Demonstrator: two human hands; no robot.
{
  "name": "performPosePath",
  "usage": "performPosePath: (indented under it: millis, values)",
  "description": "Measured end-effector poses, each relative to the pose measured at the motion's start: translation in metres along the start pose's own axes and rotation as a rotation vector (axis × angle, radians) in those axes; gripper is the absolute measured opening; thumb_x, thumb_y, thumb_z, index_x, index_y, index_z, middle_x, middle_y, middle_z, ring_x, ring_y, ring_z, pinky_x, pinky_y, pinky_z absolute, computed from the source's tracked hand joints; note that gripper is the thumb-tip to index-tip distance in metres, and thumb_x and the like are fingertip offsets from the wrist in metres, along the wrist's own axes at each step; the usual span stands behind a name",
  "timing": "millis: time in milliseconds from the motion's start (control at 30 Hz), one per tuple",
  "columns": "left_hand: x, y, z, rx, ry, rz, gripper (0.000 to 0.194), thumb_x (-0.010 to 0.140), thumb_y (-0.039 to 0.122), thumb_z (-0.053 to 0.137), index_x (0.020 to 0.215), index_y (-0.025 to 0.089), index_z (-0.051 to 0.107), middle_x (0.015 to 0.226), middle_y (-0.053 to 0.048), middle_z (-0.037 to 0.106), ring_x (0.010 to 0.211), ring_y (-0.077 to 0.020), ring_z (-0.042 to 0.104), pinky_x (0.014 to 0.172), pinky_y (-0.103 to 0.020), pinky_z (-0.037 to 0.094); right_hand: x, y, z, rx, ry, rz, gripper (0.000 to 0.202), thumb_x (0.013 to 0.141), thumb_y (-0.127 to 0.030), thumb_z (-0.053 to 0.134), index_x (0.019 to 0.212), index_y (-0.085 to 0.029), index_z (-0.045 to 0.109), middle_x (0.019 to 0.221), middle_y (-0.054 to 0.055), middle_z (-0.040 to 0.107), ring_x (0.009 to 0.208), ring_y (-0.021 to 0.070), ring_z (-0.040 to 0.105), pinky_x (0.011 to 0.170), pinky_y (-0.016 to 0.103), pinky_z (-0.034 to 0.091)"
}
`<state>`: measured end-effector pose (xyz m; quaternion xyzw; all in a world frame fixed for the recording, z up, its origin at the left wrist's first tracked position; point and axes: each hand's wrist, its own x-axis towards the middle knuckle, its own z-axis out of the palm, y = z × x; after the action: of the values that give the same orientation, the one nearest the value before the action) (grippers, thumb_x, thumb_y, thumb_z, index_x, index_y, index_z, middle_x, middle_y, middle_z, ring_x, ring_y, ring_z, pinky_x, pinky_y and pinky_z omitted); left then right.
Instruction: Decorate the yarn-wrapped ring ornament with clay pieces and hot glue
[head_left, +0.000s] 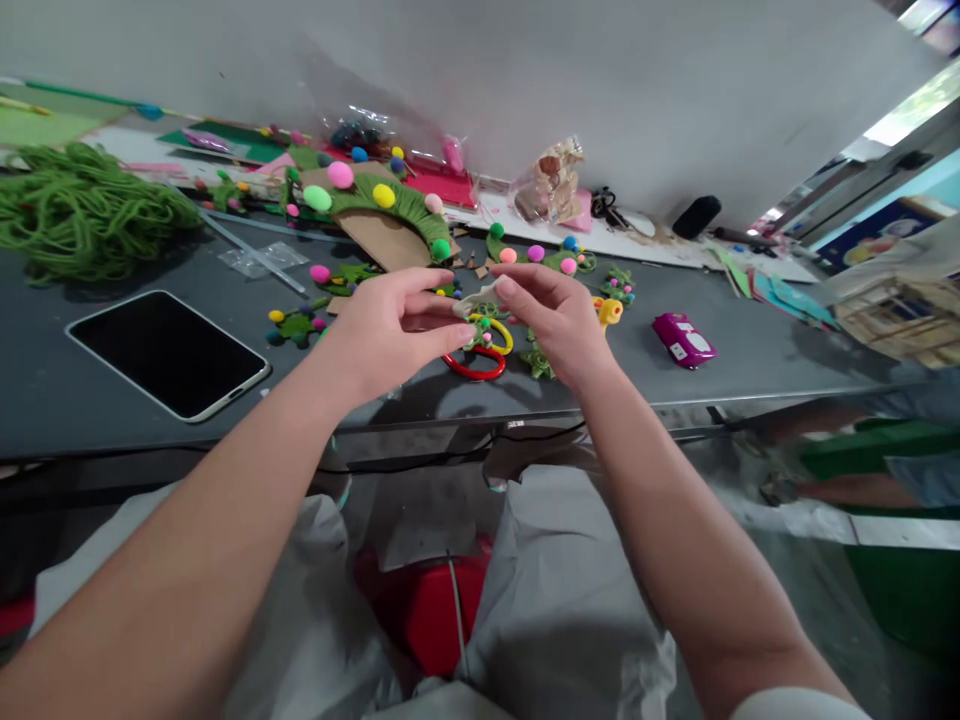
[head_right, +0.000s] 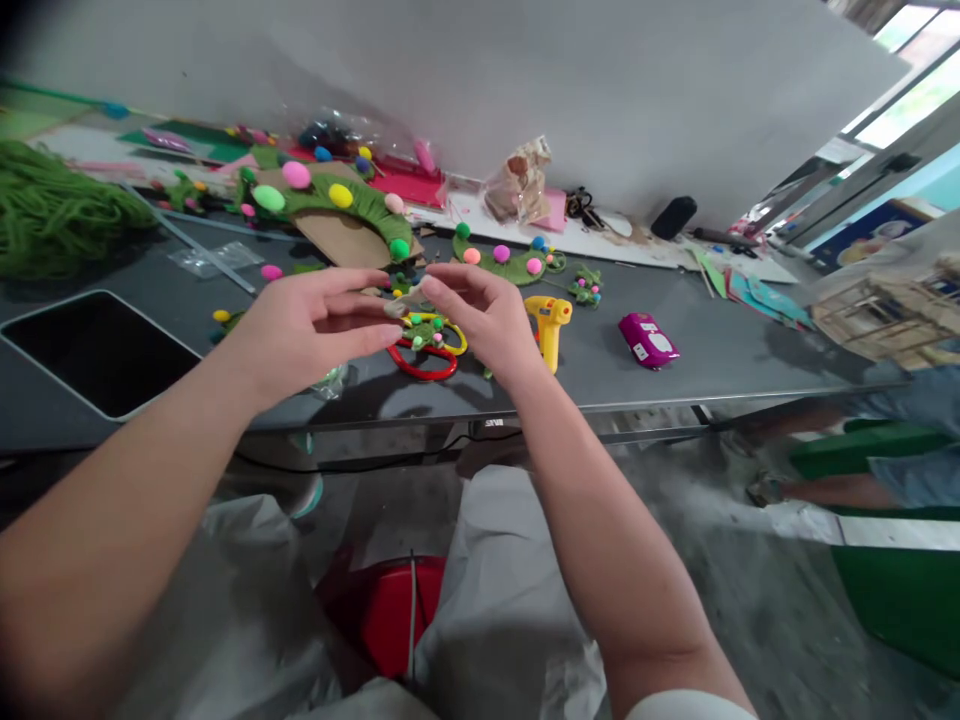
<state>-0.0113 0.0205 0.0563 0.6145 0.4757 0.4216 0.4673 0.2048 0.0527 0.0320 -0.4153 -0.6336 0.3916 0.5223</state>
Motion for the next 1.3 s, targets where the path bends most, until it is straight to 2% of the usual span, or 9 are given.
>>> performPosePath:
  millis: [100,233,367,533,667,800,1000,1133,1300]
  values:
    - [0.000,0.000,0.002,-0.063,-0.059,-0.018,0.074,0.075,0.029,0.093,0.143,0.018,0.065,0.114,-0.009,0.083,0.113,-0.0297,0.077,0.101,-0.039,0.060,-0.003,-0.001,0.006,-0.032,-0.113,0.010,0.046,0.079,-0.056,0.087,0.110,-0.022,0.082,0.106,0.004,0.082,0.093,0.0170,0.073,0.086,0.031,0.059]
    - [0.003,-0.005,0.003,-0.004,0.016,0.044,0.070,0.077,0.031,0.091,0.143,0.019,0.068,0.102,-0.006,0.085,0.106,-0.0300,0.078,0.098,-0.039,0.060,-0.006,-0.004,0.018,0.005,-0.182,0.014,0.040,0.078,-0.057,0.087,0.094,-0.020,0.083,0.092,0.003,0.082,0.085,0.0173,0.073,0.082,0.032,0.060]
    - [0.004,-0.007,0.003,0.059,0.038,0.104,0.064,0.083,0.030,0.086,0.144,0.020,0.068,0.097,-0.004,0.085,0.098,-0.0274,0.079,0.097,-0.039,0.060,-0.004,-0.005,0.016,0.013,-0.089,-0.012,0.038,0.079,-0.057,0.087,0.086,-0.020,0.081,0.082,0.001,0.079,0.077,0.0157,0.070,0.076,0.031,0.059]
    - [0.001,-0.003,0.003,0.051,0.006,0.046,0.069,0.081,0.036,0.089,0.143,0.017,0.067,0.106,-0.008,0.085,0.103,-0.0284,0.078,0.097,-0.039,0.061,-0.001,-0.002,0.003,0.026,0.035,0.009,0.036,0.079,-0.055,0.087,0.090,-0.021,0.082,0.082,0.000,0.078,0.076,0.0139,0.070,0.077,0.029,0.059]
    - [0.000,-0.003,0.005,-0.009,-0.032,0.009,0.077,0.078,0.033,0.091,0.147,0.016,0.062,0.117,-0.010,0.083,0.110,-0.0298,0.077,0.096,-0.038,0.061,-0.004,-0.001,0.006,0.034,-0.083,0.028,0.041,0.080,-0.054,0.088,0.106,-0.023,0.082,0.098,0.002,0.083,0.088,0.0159,0.073,0.082,0.030,0.060]
    - [0.001,-0.004,0.006,0.012,-0.018,0.047,0.071,0.078,0.032,0.090,0.144,0.020,0.065,0.109,-0.008,0.084,0.104,-0.0305,0.078,0.091,-0.038,0.061,-0.006,-0.003,0.018,0.035,-0.168,0.052,0.037,0.079,-0.055,0.087,0.094,-0.021,0.083,0.088,0.001,0.082,0.082,0.0155,0.072,0.078,0.030,0.059]
    - [0.001,-0.004,0.001,0.132,0.026,0.132,0.054,0.086,0.034,0.085,0.136,0.021,0.072,0.092,-0.004,0.085,0.089,-0.0255,0.078,0.087,-0.035,0.061,-0.003,-0.006,0.013,0.043,-0.075,0.045,0.035,0.076,-0.052,0.090,0.085,-0.019,0.082,0.076,-0.001,0.076,0.070,0.0115,0.064,0.070,0.027,0.054]
    - [0.000,-0.002,-0.001,0.181,0.050,0.082,0.054,0.085,0.034,0.085,0.135,0.019,0.072,0.099,-0.005,0.085,0.095,-0.0259,0.079,0.090,-0.034,0.062,-0.001,-0.005,0.004,0.053,0.032,0.069,0.033,0.080,-0.052,0.088,0.088,-0.020,0.083,0.076,-0.002,0.075,0.069,0.0104,0.063,0.069,0.025,0.054]
    - [0.001,-0.002,0.000,0.133,0.006,0.043,0.065,0.082,0.041,0.086,0.141,0.021,0.067,0.112,-0.006,0.084,0.104,-0.0279,0.079,0.091,-0.035,0.064,-0.006,-0.007,0.011,0.045,-0.124,0.103,0.040,0.078,-0.053,0.088,0.103,-0.021,0.083,0.094,0.002,0.081,0.083,0.0144,0.070,0.080,0.028,0.058]
